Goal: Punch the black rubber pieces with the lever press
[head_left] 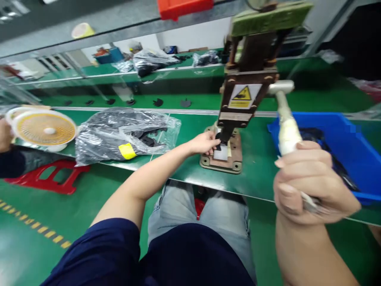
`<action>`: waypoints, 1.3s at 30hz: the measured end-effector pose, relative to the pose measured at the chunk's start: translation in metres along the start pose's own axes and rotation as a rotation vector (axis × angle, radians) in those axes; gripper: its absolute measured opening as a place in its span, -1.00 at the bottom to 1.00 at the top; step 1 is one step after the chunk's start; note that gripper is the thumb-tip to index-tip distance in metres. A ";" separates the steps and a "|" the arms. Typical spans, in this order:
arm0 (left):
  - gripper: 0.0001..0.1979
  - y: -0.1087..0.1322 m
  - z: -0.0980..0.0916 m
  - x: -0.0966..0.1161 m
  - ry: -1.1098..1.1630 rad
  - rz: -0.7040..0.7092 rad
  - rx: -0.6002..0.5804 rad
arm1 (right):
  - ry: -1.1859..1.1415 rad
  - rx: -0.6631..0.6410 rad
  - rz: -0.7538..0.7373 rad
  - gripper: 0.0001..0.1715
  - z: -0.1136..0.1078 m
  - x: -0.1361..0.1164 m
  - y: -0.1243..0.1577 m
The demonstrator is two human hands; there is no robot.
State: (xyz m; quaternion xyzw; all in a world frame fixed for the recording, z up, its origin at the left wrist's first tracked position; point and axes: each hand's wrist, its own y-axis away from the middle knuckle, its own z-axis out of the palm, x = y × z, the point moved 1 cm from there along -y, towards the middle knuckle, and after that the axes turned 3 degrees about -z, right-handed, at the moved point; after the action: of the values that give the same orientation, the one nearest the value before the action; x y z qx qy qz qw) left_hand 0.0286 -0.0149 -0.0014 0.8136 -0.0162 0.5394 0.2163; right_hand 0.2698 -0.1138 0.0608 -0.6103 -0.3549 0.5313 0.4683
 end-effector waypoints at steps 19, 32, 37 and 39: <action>-0.72 0.079 -0.214 -0.103 -1.058 -0.160 0.149 | -0.029 0.163 -0.123 -0.41 0.012 0.015 0.004; -0.56 0.078 -0.162 -0.075 -0.125 0.056 0.422 | -0.076 0.233 -0.171 -0.24 0.016 0.034 0.006; -0.59 0.067 -0.103 -0.061 0.227 0.087 0.232 | -0.036 0.107 -0.123 -0.50 0.014 0.008 0.000; -0.56 0.059 -0.084 -0.054 0.358 0.091 0.193 | -0.001 0.043 -0.100 -0.59 0.013 0.000 -0.001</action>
State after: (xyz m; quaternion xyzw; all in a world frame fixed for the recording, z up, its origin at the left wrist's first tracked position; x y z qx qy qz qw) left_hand -0.0830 -0.0488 -0.0024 0.7201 0.0378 0.6837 0.1121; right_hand 0.2572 -0.1108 0.0618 -0.5814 -0.3737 0.5151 0.5070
